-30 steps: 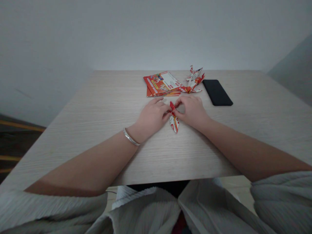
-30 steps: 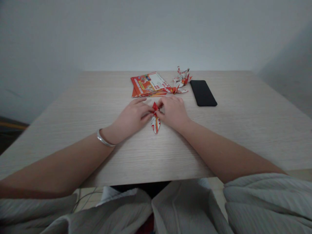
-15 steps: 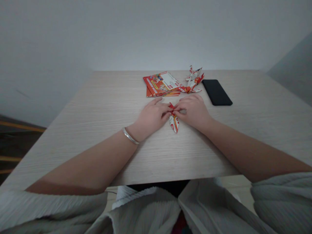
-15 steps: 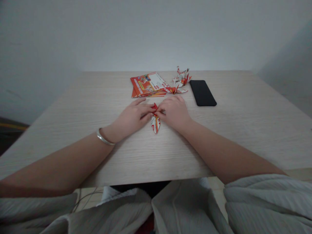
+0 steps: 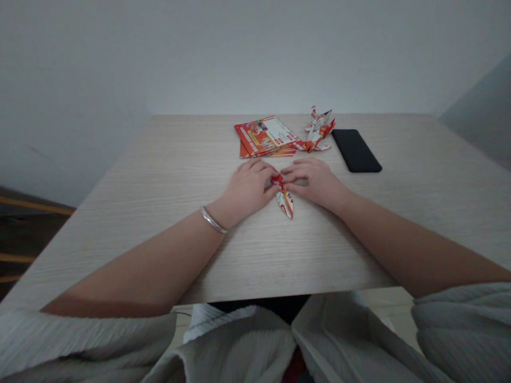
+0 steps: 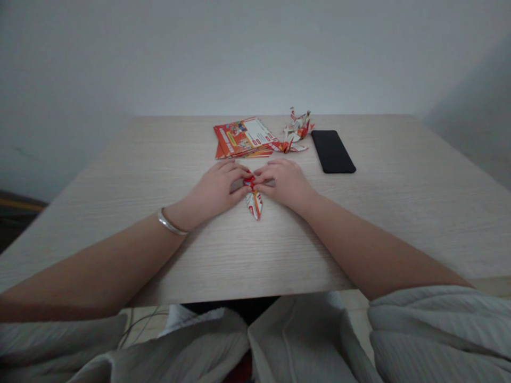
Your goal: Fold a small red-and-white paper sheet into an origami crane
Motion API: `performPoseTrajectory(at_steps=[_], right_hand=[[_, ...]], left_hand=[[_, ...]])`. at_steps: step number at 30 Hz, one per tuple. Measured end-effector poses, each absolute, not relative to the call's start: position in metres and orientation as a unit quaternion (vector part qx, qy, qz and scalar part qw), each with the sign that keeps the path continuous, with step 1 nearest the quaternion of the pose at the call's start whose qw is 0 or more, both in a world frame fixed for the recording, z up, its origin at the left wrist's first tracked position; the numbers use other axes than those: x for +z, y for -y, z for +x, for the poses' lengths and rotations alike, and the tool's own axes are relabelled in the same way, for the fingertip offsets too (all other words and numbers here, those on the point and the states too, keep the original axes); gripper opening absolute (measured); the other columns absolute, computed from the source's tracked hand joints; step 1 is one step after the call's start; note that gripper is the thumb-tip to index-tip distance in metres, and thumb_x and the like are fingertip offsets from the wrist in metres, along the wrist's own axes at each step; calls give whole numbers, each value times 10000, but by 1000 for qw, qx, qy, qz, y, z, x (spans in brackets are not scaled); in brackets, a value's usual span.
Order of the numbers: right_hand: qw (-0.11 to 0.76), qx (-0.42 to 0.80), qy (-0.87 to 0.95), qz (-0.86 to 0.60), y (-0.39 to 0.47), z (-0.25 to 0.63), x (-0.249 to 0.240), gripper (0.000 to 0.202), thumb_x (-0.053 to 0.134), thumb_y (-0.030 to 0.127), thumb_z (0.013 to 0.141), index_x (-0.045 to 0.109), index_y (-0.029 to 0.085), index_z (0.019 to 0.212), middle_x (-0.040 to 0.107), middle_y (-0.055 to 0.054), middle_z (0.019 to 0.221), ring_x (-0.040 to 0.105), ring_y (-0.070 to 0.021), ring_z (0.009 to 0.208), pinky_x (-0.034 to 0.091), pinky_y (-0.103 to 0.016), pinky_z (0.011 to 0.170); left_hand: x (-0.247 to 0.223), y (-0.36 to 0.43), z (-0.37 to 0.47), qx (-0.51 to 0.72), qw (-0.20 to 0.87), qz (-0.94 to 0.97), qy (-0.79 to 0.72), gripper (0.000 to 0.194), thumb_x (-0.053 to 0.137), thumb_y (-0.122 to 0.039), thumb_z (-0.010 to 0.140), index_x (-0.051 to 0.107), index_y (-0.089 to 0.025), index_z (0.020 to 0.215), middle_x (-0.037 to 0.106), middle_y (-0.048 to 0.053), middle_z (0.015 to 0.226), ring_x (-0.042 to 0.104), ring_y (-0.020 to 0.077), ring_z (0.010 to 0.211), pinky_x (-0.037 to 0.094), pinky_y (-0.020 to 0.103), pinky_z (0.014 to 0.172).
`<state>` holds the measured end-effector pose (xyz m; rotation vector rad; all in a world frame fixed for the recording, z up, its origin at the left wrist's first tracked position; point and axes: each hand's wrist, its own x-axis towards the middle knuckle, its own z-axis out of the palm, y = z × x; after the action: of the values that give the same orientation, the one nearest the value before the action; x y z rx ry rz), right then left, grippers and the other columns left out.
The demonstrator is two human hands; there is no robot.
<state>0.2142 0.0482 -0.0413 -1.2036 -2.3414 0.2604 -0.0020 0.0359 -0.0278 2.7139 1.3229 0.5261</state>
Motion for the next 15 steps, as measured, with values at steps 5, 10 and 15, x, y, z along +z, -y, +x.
performPoseTrajectory(at_steps=[5, 10, 15], right_hand=[[229, 64, 856, -459, -47, 213, -44, 257, 699, 367, 858, 728, 239, 1080, 716, -76, 1264, 556, -307, 1278, 331, -529, 1127], [258, 69, 857, -441, -49, 213, -47, 262, 689, 373, 855, 716, 204, 1054, 717, -111, 1226, 589, -288, 1223, 382, -476, 1094], [264, 82, 861, -428, -45, 213, -43, 234, 609, 337, 912, 737, 170, 1014, 723, -140, 1205, 620, -268, 1189, 400, -458, 1079]], left_hand=[[-32, -36, -2, 141, 46, 890, -432, 472, 455, -374, 995, 554, -166, 1407, 529, 130, 1504, 358, 344, 1469, 269, 560, 1219], [-34, -36, -6, 131, 41, 896, -422, 489, 391, -376, 1015, 516, -194, 1452, 481, 137, 1545, 304, 365, 1496, 240, 605, 1213], [-32, -35, -12, 144, 32, 887, -439, 452, 448, -426, 988, 597, -182, 1339, 520, 143, 1503, 315, 402, 1481, 189, 685, 1192]])
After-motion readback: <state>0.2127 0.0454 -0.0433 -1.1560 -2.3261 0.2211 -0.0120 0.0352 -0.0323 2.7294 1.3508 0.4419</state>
